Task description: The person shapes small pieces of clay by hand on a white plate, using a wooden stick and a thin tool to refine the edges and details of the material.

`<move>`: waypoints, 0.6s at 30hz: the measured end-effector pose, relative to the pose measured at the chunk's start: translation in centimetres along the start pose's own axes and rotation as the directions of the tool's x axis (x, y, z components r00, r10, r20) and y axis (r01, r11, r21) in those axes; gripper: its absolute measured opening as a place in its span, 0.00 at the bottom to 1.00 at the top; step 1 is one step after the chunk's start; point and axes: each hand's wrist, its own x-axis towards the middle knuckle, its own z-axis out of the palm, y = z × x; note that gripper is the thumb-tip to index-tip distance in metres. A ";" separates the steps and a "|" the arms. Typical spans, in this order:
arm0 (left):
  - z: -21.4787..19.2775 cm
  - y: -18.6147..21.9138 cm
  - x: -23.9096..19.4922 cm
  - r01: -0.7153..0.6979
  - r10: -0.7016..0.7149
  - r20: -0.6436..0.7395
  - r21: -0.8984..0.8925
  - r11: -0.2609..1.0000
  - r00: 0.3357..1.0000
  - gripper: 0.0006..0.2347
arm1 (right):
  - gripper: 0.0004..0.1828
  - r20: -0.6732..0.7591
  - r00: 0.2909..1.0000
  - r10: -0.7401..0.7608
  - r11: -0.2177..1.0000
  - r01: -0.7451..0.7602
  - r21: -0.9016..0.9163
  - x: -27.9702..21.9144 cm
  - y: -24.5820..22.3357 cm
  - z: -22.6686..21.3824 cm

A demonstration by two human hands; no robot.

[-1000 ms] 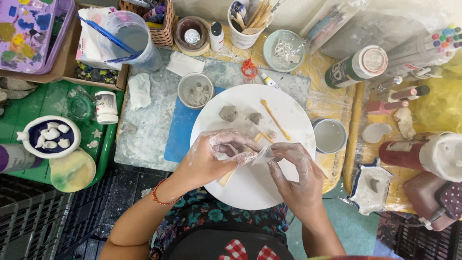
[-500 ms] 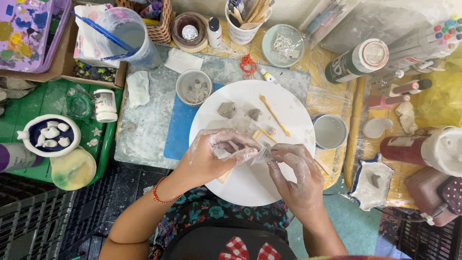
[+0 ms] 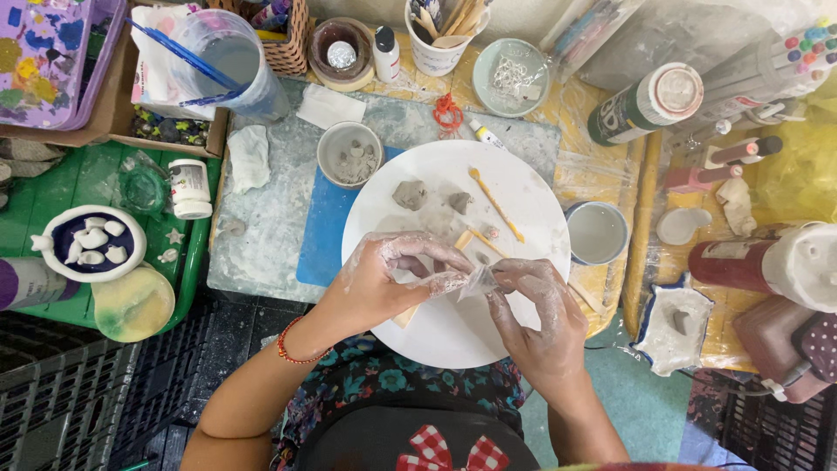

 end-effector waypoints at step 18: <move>0.1 0.7 -0.1 -0.026 0.034 -0.061 0.127 0.992 0.998 0.12 | 0.19 -0.023 0.999 -0.032 0.996 0.030 -0.089 0.5 -0.9 0.1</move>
